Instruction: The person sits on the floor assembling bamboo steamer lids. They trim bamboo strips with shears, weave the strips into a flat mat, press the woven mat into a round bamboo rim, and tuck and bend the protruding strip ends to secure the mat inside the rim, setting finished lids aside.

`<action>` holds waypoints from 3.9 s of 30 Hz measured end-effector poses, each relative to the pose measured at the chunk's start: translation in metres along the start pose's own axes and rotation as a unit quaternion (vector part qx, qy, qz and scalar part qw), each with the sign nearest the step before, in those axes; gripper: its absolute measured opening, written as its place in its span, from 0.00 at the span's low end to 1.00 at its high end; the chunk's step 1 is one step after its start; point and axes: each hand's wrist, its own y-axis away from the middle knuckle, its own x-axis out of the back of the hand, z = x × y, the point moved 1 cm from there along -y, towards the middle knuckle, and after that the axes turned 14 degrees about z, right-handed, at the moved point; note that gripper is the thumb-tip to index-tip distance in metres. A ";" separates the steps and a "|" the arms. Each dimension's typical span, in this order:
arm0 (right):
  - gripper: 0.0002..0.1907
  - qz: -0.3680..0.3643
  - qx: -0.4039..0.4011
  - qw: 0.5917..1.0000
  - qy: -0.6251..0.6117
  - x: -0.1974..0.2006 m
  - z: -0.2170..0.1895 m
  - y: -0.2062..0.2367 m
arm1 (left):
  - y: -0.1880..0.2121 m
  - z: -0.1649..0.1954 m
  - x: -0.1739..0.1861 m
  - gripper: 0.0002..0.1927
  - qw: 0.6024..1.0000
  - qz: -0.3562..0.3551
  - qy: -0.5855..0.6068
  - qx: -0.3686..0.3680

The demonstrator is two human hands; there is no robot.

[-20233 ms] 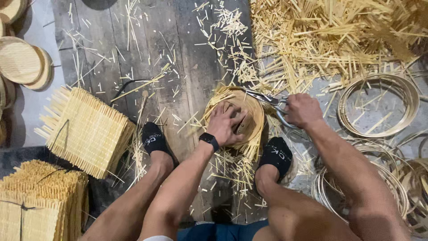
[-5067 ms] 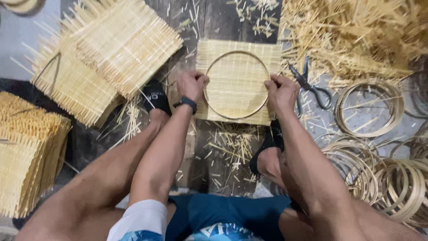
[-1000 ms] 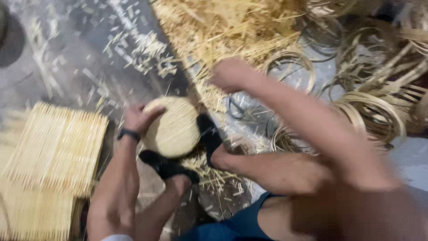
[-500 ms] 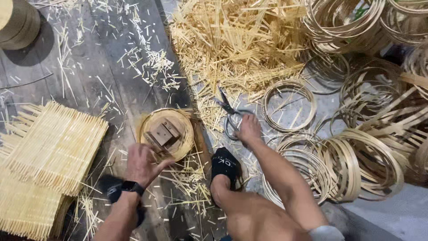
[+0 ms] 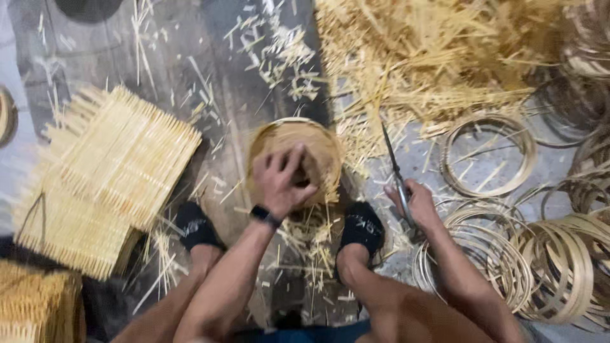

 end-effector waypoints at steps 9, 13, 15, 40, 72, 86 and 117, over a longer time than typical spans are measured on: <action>0.25 0.040 0.206 0.977 -0.044 0.004 -0.060 0.008 | -0.006 -0.011 -0.003 0.48 0.978 -0.143 -0.036 -0.146; 0.24 -0.011 0.039 0.930 -0.365 -0.025 -0.098 0.036 | 0.016 0.009 -0.007 0.52 0.976 -0.115 0.032 0.184; 0.25 -0.091 -0.038 0.944 -0.315 -0.039 -0.116 0.036 | 0.019 0.015 -0.011 0.47 0.983 -0.100 -0.013 0.152; 0.24 0.031 0.280 0.908 0.310 -0.014 -0.104 -0.047 | 0.013 0.008 -0.018 0.66 0.981 -0.129 0.073 0.122; 0.23 0.106 0.385 0.871 0.285 -0.023 -0.083 -0.067 | 0.023 0.018 -0.022 0.64 0.983 -0.168 0.035 0.072; 0.21 0.040 0.362 0.866 0.343 -0.027 -0.098 -0.074 | 0.014 -0.008 -0.012 0.55 0.953 -0.276 0.032 -0.118; 0.28 -0.032 0.296 0.869 0.394 -0.028 -0.097 -0.072 | 0.008 -0.013 -0.014 0.72 0.960 -0.271 0.073 -0.012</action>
